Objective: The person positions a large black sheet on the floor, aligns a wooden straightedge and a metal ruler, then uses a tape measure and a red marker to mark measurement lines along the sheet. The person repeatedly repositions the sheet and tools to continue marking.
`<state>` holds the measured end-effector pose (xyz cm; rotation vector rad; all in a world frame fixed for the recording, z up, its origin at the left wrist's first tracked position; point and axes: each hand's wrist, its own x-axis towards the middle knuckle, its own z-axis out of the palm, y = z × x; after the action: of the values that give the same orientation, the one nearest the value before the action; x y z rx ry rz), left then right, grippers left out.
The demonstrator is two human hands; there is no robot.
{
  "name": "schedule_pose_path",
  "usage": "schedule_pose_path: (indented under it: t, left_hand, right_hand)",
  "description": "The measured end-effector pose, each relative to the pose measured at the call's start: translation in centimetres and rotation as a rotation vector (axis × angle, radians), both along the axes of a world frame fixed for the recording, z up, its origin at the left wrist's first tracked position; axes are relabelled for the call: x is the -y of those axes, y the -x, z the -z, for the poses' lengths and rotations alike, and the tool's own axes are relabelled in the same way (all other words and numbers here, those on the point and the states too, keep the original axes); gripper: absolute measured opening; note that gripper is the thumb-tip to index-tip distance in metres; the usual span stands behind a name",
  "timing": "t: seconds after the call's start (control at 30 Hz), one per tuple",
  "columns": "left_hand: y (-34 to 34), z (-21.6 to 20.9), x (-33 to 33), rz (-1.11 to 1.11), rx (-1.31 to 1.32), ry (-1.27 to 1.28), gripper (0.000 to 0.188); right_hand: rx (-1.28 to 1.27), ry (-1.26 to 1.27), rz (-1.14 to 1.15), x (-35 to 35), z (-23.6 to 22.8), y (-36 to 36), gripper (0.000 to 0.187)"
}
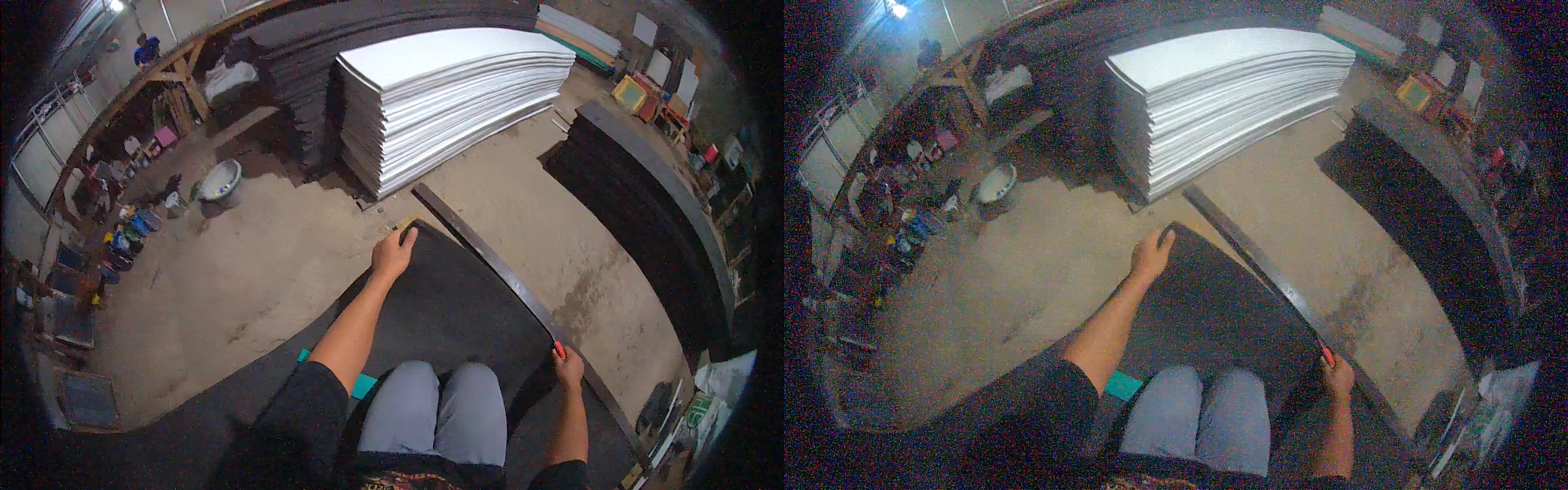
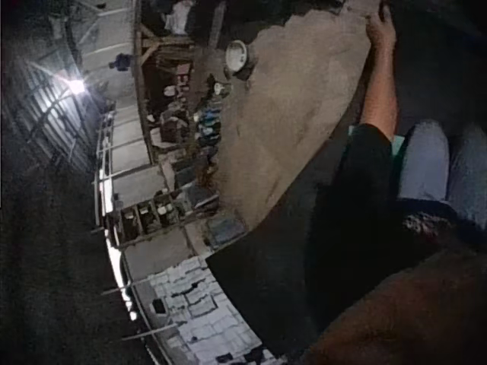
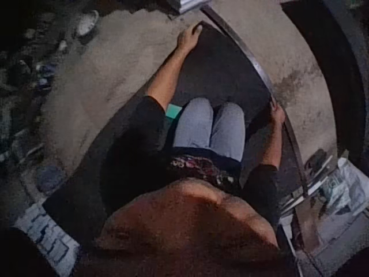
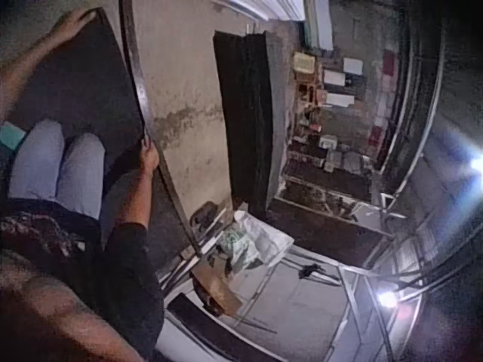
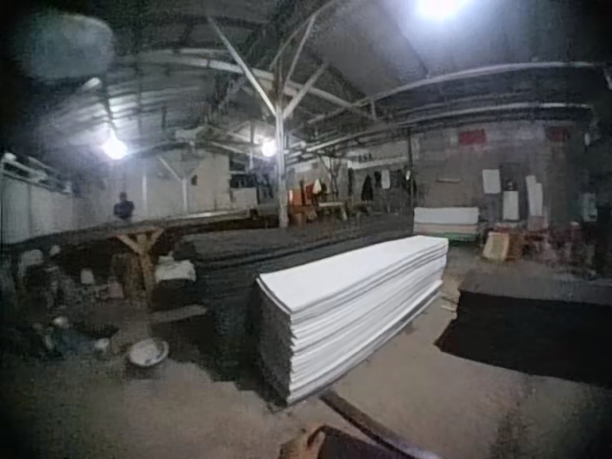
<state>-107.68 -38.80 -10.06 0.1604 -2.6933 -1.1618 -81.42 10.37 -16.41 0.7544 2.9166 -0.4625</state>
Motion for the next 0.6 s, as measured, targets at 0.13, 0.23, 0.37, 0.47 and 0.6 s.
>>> schedule_pose_path:
  t: [0.13,0.23,0.37,0.47,0.6]
  left_hand:
    - [-4.6,-0.8,2.6,-0.04,-0.103,0.007,0.061]
    - [-7.5,-3.1,1.3,-0.016,-0.059,0.093,0.06]
    - [-10.6,-7.8,-3.0,-0.017,-0.033,0.104,0.06]
    - [-10.2,-7.9,-4.3,-0.03,0.026,0.154,0.061]
    - [-11.0,-9.2,-4.1,-0.082,0.086,0.191,0.062]
  right_hand:
    - [-0.142,0.049,-0.07,0.3,1.0,-1.6,0.036]
    - [-0.357,0.149,-0.011,-2.6,6.2,-1.9,0.033]
    - [-0.435,0.218,-0.003,0.5,3.3,-2.0,0.032]
    - [-0.462,0.186,-0.122,4.0,2.4,-1.0,0.041]
    - [-0.452,0.329,-0.409,15.3,-5.9,0.6,0.039]
